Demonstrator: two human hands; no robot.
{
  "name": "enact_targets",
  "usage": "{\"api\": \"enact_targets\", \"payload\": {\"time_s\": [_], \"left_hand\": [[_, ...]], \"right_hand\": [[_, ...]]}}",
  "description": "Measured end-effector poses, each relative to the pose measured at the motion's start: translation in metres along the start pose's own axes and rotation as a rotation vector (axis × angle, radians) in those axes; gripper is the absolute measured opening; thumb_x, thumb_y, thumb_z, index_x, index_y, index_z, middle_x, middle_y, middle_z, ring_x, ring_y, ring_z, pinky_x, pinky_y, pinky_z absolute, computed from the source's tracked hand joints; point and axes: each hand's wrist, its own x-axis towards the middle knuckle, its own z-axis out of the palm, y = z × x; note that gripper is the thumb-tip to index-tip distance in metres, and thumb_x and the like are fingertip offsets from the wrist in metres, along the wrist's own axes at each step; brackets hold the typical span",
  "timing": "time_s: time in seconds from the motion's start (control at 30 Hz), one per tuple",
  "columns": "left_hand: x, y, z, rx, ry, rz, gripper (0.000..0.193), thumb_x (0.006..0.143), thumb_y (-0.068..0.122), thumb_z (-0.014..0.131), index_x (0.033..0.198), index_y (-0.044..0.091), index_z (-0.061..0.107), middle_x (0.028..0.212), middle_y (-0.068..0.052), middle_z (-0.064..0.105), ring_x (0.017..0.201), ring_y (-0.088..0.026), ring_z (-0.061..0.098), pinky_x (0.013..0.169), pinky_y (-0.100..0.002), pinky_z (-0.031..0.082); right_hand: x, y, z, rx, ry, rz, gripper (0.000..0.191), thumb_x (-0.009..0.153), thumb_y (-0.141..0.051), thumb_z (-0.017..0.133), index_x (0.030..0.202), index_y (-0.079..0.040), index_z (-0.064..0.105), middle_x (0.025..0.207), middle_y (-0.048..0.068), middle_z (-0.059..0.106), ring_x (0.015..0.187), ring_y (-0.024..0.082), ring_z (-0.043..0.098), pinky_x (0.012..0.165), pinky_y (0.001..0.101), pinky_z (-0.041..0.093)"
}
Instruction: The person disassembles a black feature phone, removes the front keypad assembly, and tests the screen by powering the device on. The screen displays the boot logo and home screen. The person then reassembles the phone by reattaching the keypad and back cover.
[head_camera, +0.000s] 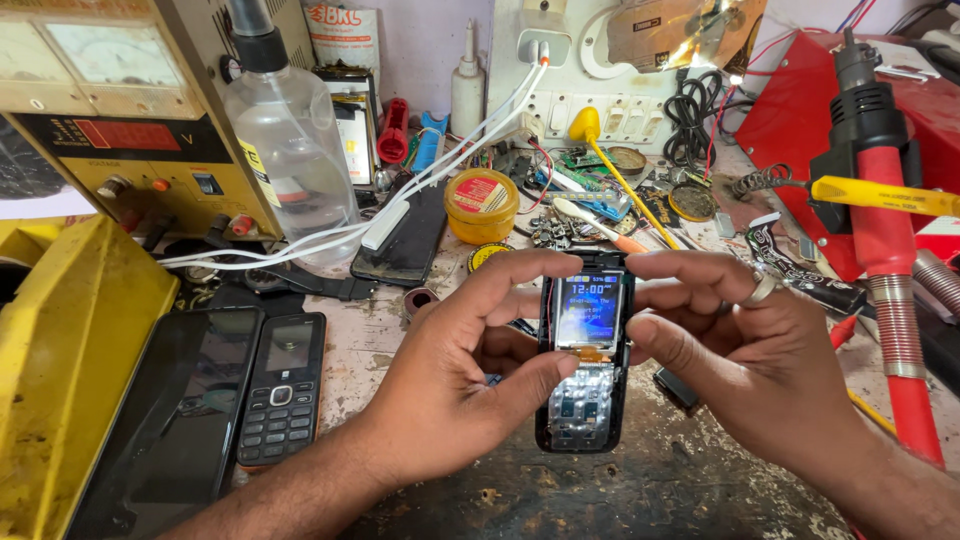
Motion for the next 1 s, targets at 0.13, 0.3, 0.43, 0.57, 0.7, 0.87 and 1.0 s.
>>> {"api": "enact_targets", "payload": {"time_s": [0.13,0.3,0.43,0.57,0.7,0.87,1.0], "left_hand": [[0.0001,-0.0002,0.0002,-0.042,0.003,-0.023,0.064,0.093,-0.005,0.068,0.149,0.014,0.044,0.124,-0.008,0.074,0.092,-0.007,0.070,0.076,-0.023,0.057],[0.0007,-0.0001,0.0004,-0.060,0.001,-0.036,0.064,0.093,-0.005,0.067,0.149,0.014,0.043,0.123,-0.008,0.074,0.089,-0.006,0.068,0.074,-0.022,0.055],[0.0009,0.0006,0.0001,-0.045,-0.001,-0.040,0.061,0.094,-0.005,0.067,0.147,0.014,0.044,0.124,-0.008,0.074,0.091,-0.007,0.070,0.075,-0.023,0.057],[0.0010,0.0011,-0.0001,-0.043,-0.007,-0.031,0.060,0.094,-0.005,0.066,0.147,0.014,0.045,0.126,-0.009,0.073,0.094,-0.008,0.071,0.078,-0.023,0.058],[0.0008,0.0005,-0.0003,-0.044,-0.004,-0.030,0.059,0.094,-0.005,0.066,0.146,0.014,0.045,0.127,-0.009,0.073,0.094,-0.008,0.071,0.078,-0.024,0.058],[0.0022,-0.0026,-0.0009,-0.188,-0.031,-0.002,0.076,0.096,-0.007,0.064,0.159,0.017,0.028,0.129,-0.014,0.072,0.106,-0.011,0.070,0.088,-0.026,0.055],[0.0045,-0.0062,-0.0039,-0.307,-0.038,-0.048,0.101,0.095,-0.006,0.062,0.167,0.025,-0.002,0.129,-0.017,0.070,0.111,-0.013,0.068,0.094,-0.028,0.055]], "right_hand": [[0.0010,-0.0015,0.0000,0.004,-0.004,0.017,0.043,0.092,-0.002,0.066,0.135,-0.003,0.059,0.112,0.016,0.078,0.098,0.015,0.074,0.079,0.0328,0.066],[0.0011,-0.0017,-0.0013,-0.008,-0.003,0.035,0.043,0.091,-0.001,0.066,0.134,-0.003,0.059,0.111,0.016,0.079,0.098,0.016,0.075,0.079,0.0337,0.066],[0.0000,0.0012,-0.0018,-0.015,0.014,0.027,0.042,0.091,-0.002,0.067,0.133,-0.003,0.061,0.111,0.014,0.077,0.098,0.015,0.074,0.079,0.0331,0.067],[-0.0013,0.0032,-0.0023,-0.043,0.027,-0.001,0.040,0.091,-0.002,0.068,0.131,-0.003,0.063,0.110,0.013,0.076,0.098,0.014,0.073,0.079,0.0318,0.066],[-0.0004,0.0020,-0.0024,-0.041,0.023,0.008,0.040,0.091,-0.001,0.068,0.131,-0.003,0.063,0.109,0.013,0.078,0.097,0.014,0.073,0.078,0.0314,0.065],[0.0002,-0.0004,-0.0033,0.017,-0.007,0.028,0.048,0.091,-0.003,0.066,0.138,-0.004,0.057,0.113,0.013,0.077,0.099,0.015,0.074,0.079,0.0326,0.066],[0.0006,0.0033,-0.0067,0.122,-0.073,-0.002,0.060,0.098,-0.006,0.068,0.154,-0.006,0.049,0.116,0.014,0.076,0.101,0.015,0.073,0.083,0.0329,0.063]]}}
